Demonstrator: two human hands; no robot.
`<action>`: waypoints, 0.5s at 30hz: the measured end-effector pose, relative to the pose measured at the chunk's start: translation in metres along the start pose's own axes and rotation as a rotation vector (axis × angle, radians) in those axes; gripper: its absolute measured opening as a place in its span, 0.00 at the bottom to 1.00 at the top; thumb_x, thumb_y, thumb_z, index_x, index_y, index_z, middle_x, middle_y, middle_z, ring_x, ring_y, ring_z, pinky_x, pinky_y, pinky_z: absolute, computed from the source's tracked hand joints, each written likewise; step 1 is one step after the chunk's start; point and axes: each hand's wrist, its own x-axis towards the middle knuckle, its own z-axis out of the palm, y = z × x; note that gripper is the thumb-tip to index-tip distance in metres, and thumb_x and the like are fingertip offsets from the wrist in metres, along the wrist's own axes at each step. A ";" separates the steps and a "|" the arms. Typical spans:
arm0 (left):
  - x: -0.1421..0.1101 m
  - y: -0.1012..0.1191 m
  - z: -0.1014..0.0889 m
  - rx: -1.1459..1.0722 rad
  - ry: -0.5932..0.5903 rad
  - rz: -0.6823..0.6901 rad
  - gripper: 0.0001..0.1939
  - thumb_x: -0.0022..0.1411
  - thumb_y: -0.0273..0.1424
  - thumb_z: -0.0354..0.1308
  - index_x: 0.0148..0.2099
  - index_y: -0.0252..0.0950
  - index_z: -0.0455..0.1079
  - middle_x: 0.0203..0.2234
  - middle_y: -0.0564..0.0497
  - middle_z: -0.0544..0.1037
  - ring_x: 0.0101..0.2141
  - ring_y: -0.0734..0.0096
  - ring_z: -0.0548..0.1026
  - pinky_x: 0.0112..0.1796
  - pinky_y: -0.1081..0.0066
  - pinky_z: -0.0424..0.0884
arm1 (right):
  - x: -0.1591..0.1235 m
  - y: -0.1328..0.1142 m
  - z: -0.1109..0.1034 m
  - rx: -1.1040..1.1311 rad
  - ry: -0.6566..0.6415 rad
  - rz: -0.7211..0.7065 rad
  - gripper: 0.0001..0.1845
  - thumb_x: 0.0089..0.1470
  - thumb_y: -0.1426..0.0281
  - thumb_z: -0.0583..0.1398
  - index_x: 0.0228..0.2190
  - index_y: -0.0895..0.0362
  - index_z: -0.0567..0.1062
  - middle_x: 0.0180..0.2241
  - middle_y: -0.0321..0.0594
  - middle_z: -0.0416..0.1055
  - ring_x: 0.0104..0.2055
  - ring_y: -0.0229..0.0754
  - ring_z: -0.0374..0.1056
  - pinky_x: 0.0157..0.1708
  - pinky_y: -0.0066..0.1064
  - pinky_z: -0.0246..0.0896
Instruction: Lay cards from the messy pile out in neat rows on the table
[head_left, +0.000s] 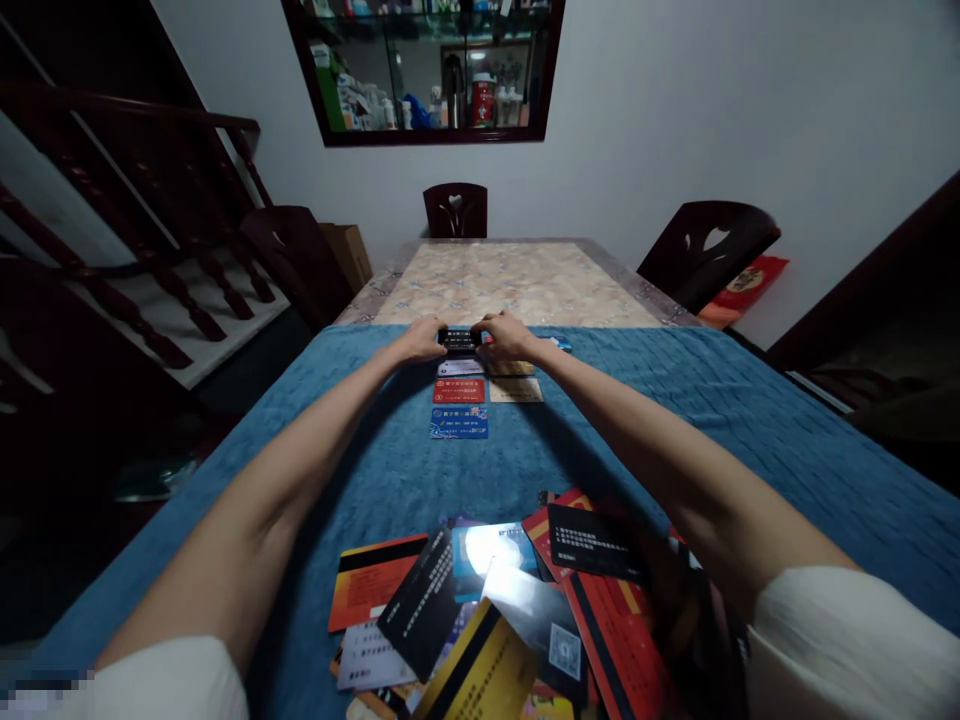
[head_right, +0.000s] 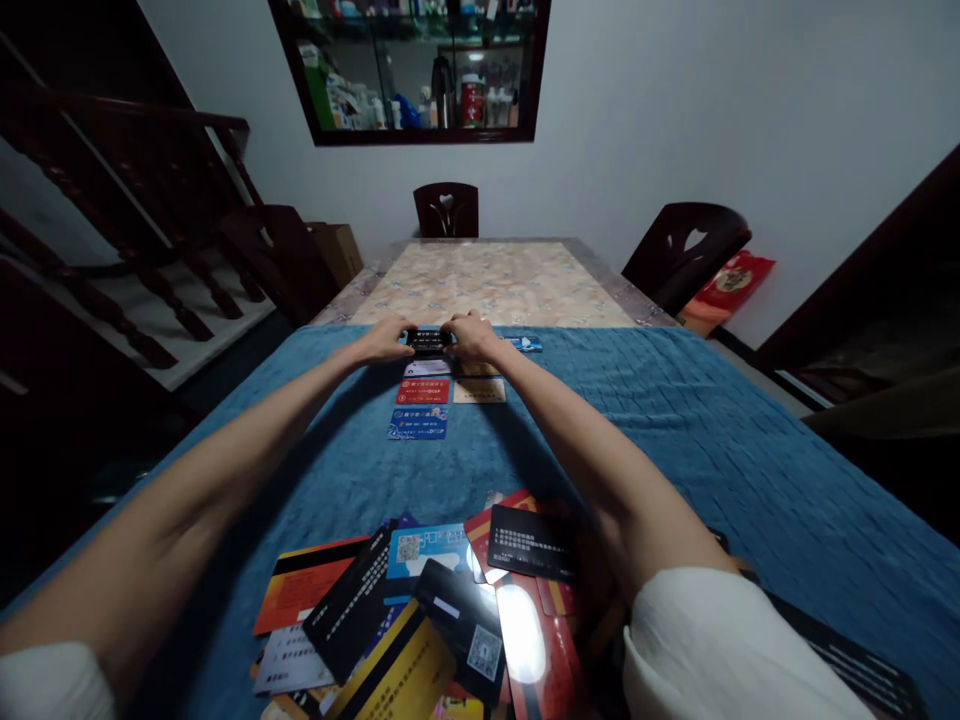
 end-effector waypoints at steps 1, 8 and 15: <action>0.003 0.000 0.002 -0.005 -0.003 -0.010 0.21 0.50 0.28 0.58 0.47 0.32 0.76 0.40 0.46 0.79 0.44 0.58 0.75 0.44 0.71 0.71 | 0.003 0.001 0.002 -0.001 -0.003 0.008 0.27 0.57 0.60 0.61 0.57 0.51 0.72 0.56 0.46 0.69 0.55 0.54 0.63 0.52 0.39 0.53; 0.016 -0.004 0.011 -0.059 -0.053 -0.065 0.21 0.49 0.26 0.58 0.47 0.31 0.77 0.38 0.46 0.81 0.40 0.61 0.76 0.40 0.72 0.71 | 0.018 0.005 0.012 -0.009 -0.028 0.041 0.26 0.56 0.61 0.61 0.56 0.50 0.73 0.56 0.46 0.70 0.56 0.56 0.62 0.51 0.41 0.52; 0.023 -0.005 0.018 -0.064 -0.100 -0.077 0.19 0.48 0.27 0.58 0.45 0.32 0.77 0.37 0.47 0.81 0.40 0.62 0.76 0.39 0.73 0.70 | 0.021 0.006 0.015 -0.007 -0.076 0.081 0.24 0.55 0.61 0.60 0.54 0.49 0.74 0.54 0.44 0.72 0.57 0.58 0.61 0.50 0.42 0.54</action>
